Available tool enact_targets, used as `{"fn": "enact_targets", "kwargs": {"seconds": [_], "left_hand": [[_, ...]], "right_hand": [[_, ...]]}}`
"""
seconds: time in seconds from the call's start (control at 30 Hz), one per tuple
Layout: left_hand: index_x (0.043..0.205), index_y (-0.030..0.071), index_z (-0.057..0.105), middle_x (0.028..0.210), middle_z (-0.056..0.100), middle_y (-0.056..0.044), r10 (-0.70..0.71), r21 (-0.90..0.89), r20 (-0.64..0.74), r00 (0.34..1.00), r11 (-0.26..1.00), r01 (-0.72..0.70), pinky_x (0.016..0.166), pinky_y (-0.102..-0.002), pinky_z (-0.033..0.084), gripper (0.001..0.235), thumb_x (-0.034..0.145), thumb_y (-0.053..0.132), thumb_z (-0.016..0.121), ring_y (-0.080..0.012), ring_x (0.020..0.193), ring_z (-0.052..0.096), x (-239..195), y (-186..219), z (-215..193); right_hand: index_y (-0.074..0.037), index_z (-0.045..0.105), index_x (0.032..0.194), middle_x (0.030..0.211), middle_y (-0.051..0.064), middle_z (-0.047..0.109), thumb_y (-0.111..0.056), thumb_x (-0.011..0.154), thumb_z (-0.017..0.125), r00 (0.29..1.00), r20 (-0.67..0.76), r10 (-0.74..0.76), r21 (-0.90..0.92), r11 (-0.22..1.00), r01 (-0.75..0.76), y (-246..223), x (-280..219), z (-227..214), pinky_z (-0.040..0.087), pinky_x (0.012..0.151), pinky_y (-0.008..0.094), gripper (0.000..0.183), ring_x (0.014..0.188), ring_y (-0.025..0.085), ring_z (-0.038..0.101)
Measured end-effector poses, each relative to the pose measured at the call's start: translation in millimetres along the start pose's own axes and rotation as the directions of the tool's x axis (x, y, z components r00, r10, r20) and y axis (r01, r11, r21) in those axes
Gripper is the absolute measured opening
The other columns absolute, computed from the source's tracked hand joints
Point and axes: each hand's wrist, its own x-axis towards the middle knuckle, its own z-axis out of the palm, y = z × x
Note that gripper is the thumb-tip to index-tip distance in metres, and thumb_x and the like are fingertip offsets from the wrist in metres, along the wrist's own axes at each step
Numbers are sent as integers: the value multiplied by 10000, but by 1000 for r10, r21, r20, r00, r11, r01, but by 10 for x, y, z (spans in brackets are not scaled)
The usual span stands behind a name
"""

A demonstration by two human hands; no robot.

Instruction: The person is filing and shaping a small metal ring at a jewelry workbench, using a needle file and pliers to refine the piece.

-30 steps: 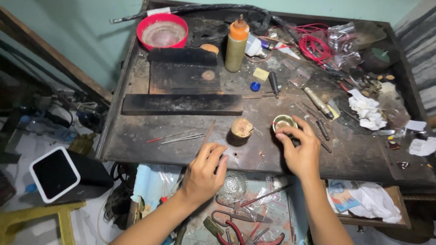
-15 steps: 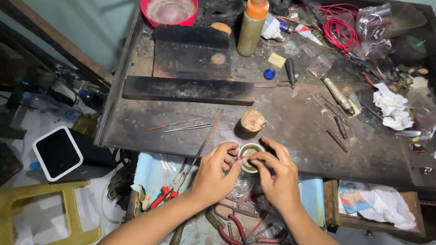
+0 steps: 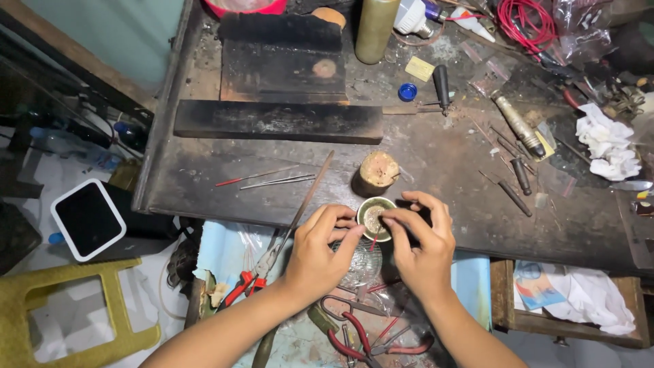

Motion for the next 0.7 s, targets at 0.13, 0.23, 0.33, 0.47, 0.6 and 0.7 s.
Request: {"fn": "enact_targets", "kwargs": {"seconds": [0.13,0.23,0.33,0.47,0.6,0.7], "left_hand": [[1164,-30,594,1076,537,-160,171,104,59,984,979,-176,702,-285,613,237,936,36,592,-223,835,664,-72,130,-42],[1200,-53,589,949,573,-167,232,196,218,948,941,-275,666,-414,544,279,936,36,578,-321,745,633,-107,189,-60],[1197,-59,593,977,586,-164,310,227,242,919,903,-364,717,-409,549,241,961,-11,609,-328,817,637,-142,98,-29],[1121,-118,628,960,626,-199,401,267,176,899,860,-436,736,-387,588,158,985,-59,573,-319,797,657,-102,87,-26],[1091,-129,632,952,609,-211,433,320,135,891,832,-453,787,-389,581,142,1000,-84,532,-327,824,655,-34,123,-37],[1102,-159,635,924,615,-221,432,328,120,894,832,-447,750,-356,622,149,980,-129,555,-331,808,655,-11,9,1]], "right_hand": [[-75,755,948,1121,113,660,-19,957,687,997,-73,-3,19,1000,5,-10,16,-57,527,918,373,89,1019,263,643],[-34,749,963,1059,134,714,-20,962,691,994,-104,45,94,995,-35,3,11,-131,572,899,350,59,980,241,703],[-4,725,979,1008,137,737,-13,972,675,989,-43,141,263,957,-125,52,-11,-186,572,924,322,51,972,230,712],[17,713,998,1025,146,731,6,967,681,963,5,268,411,878,-246,157,-44,-188,601,874,257,46,936,188,715],[27,719,1007,1002,150,737,15,954,683,957,63,285,455,845,-281,166,-37,-184,618,838,245,65,865,177,729],[-12,737,976,968,105,747,-18,941,719,966,48,253,365,896,-253,146,-40,-164,552,723,201,40,825,122,684]]}}
